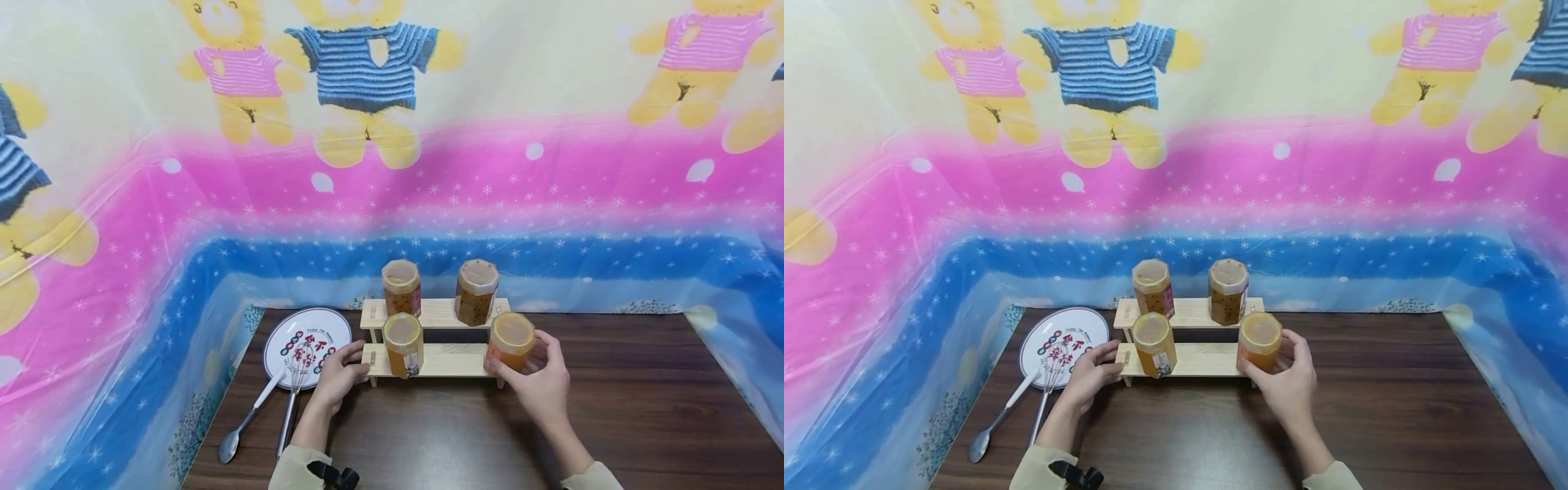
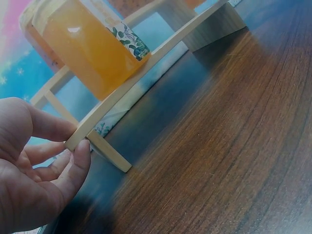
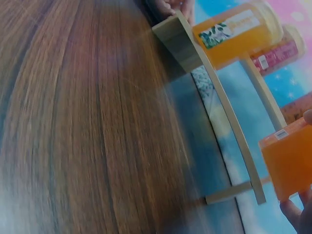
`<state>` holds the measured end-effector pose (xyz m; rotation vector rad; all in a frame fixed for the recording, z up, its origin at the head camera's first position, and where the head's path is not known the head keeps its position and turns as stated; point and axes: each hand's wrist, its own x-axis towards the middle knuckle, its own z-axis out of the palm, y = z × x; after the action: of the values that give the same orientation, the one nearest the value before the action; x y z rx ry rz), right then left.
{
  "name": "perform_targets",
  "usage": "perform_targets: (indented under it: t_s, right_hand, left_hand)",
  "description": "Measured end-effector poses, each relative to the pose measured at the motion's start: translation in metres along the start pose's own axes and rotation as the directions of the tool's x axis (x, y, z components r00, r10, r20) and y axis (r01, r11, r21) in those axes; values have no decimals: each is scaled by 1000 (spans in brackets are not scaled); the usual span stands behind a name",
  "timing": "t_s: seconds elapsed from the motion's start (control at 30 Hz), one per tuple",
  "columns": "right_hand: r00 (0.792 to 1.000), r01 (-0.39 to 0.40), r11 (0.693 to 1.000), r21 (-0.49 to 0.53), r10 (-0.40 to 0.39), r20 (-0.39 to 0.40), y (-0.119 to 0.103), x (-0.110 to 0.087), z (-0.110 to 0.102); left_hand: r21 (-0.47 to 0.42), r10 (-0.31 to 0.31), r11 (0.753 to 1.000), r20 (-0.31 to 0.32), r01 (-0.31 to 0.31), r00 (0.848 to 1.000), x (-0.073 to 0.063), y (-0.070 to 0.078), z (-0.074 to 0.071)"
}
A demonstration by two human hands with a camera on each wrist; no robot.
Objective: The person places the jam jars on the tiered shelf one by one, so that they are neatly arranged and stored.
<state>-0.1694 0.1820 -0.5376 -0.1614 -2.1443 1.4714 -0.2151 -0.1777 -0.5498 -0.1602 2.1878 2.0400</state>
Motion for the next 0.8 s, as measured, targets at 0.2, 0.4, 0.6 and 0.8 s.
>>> perform_targets:
  t_s: [0.2, 0.4, 0.6, 0.8]
  right_hand:
    - [999, 18, 1000, 22, -18, 29, -2, -3, 13]
    - [999, 28, 999, 18, -29, 43, -3, -5, 24]
    - [997, 17, 998, 56, -21, 69, -3, -7, 31]
    - [996, 22, 997, 73, -28, 82, -5, -8, 37]
  left_hand:
    - [-8, 4, 1000, 6, -4, 1000, 0, -1, -1]
    - [-11, -1, 1000, 7, 1, 1000, 1, 0, -1]
    - [-9, 4, 1000, 7, -4, 1000, 0, 0, -1]
    - [-17, 2, 1000, 7, -2, 1000, 0, -1, -1]
